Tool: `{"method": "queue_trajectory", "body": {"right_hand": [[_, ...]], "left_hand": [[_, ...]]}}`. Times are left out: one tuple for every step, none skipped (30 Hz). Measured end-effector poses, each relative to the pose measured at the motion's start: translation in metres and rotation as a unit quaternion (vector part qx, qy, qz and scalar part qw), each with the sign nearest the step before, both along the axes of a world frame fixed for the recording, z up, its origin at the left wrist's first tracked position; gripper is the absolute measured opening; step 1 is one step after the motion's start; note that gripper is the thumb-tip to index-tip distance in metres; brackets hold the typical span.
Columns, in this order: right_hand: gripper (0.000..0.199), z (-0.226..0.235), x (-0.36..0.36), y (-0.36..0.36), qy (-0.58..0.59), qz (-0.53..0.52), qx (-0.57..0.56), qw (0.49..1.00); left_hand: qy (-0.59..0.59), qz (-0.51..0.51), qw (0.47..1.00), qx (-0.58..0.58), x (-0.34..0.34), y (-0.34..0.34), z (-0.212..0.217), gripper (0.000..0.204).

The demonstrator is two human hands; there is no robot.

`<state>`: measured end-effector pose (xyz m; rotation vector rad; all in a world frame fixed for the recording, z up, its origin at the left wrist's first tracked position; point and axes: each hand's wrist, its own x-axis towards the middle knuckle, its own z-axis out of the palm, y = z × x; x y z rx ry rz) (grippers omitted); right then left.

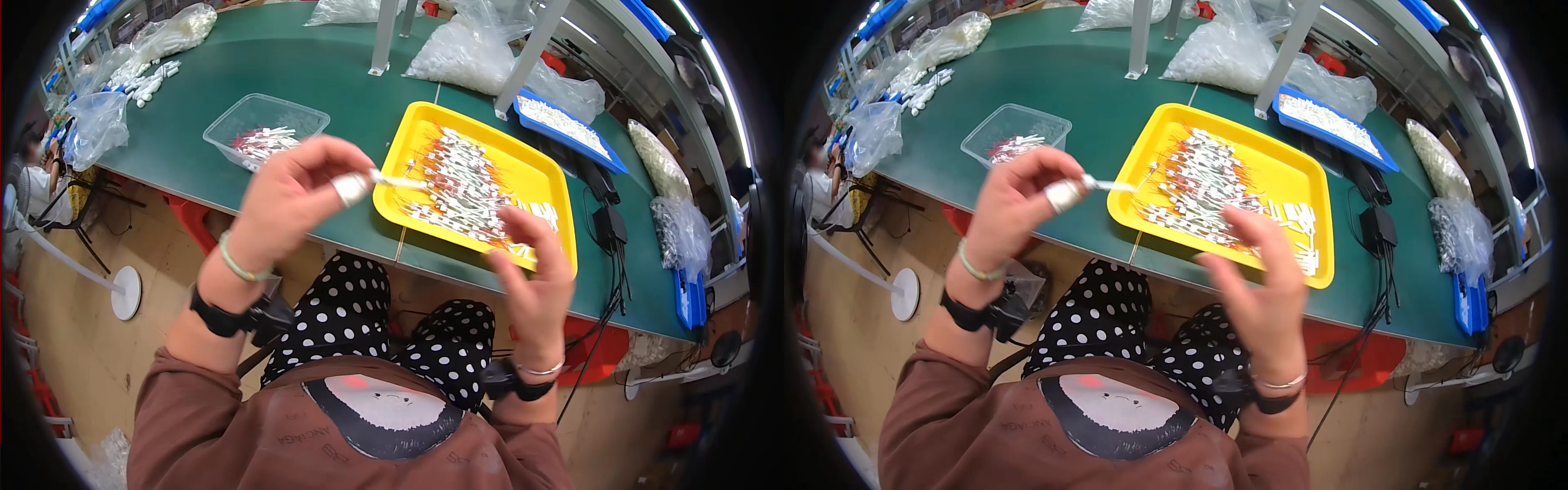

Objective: The person transfers small electronic pins by hand from a plastic tray into a clear plastic container.

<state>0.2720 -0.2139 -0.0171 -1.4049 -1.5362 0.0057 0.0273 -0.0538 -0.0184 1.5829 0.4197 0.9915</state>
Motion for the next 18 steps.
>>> {"method": "queue_trajectory", "body": {"right_hand": [[0.049, -0.001, -0.010, 0.006, -0.027, 0.044, 0.017, 0.999], [0.041, -0.002, -0.024, 0.010, -0.004, 0.042, 0.024, 0.999], [0.035, -0.006, -0.027, 0.014, -0.031, 0.045, 0.019, 0.998], [0.028, -0.010, -0.029, 0.017, -0.057, 0.047, 0.013, 0.997], [0.016, -0.012, -0.032, 0.016, -0.036, 0.022, 0.023, 0.999], [0.016, -0.012, -0.034, 0.015, -0.037, 0.023, 0.024, 0.999], [0.014, -0.012, -0.035, 0.014, -0.002, 0.020, 0.017, 1.000], [0.011, -0.012, -0.035, 0.015, 0.032, 0.017, 0.009, 0.999], [0.011, -0.013, -0.036, 0.015, 0.032, 0.016, 0.009, 0.999], [0.009, -0.014, -0.036, 0.015, 0.080, 0.024, -0.016, 0.996], [0.008, -0.016, -0.035, 0.016, 0.127, 0.033, -0.042, 0.990], [0.008, -0.020, -0.033, 0.016, 0.127, 0.032, -0.042, 0.991], [0.010, -0.024, -0.029, 0.016, 0.108, 0.042, -0.044, 0.992], [0.013, -0.026, -0.025, 0.015, 0.089, 0.052, -0.046, 0.994], [0.017, -0.022, -0.019, 0.013, 0.094, 0.010, -0.039, 0.995], [0.021, -0.017, -0.010, 0.009, 0.097, -0.031, -0.032, 0.994], [0.023, -0.018, 0.012, 0.008, 0.098, -0.077, -0.018, 0.992], [0.025, -0.022, 0.041, 0.006, 0.098, -0.122, -0.003, 0.988]], "left_hand": [[-0.001, -0.031, 0.999, -0.024, 0.009, -0.012, -0.003, 0.018], [0.001, -0.052, 0.998, -0.036, 0.017, -0.020, -0.006, 0.019], [-0.011, -0.071, 0.996, -0.051, 0.023, -0.022, -0.011, 0.020], [-0.022, -0.089, 0.994, -0.066, 0.027, -0.023, -0.016, 0.021], [-0.016, -0.099, 0.992, -0.081, 0.028, -0.026, -0.017, 0.021], [-0.017, -0.097, 0.992, -0.080, 0.029, -0.028, -0.017, 0.021], [-0.011, -0.103, 0.990, -0.091, 0.029, -0.030, -0.017, 0.020], [-0.006, -0.108, 0.989, -0.103, 0.030, -0.030, -0.017, 0.019], [-0.003, -0.116, 0.987, -0.111, 0.031, -0.030, -0.019, 0.020], [-0.002, -0.117, 0.987, -0.111, 0.031, -0.031, -0.020, 0.020], [-0.001, -0.109, 0.988, -0.112, 0.030, -0.033, -0.021, 0.019], [0.001, -0.102, 0.988, -0.113, 0.031, -0.033, -0.022, 0.018], [0.001, -0.103, 0.988, -0.112, 0.030, -0.032, -0.020, 0.018], [0.022, -0.058, 0.997, -0.041, 0.024, -0.028, -0.015, 0.018], [0.044, -0.012, 0.999, 0.030, 0.017, -0.023, -0.010, 0.019], [0.036, 0.042, 0.997, 0.052, 0.006, -0.010, -0.003, 0.017], [0.028, 0.085, 0.991, 0.100, -0.006, 0.005, 0.010, 0.016], [0.049, 0.131, 0.982, 0.125, -0.021, 0.025, 0.018, 0.013]]}}
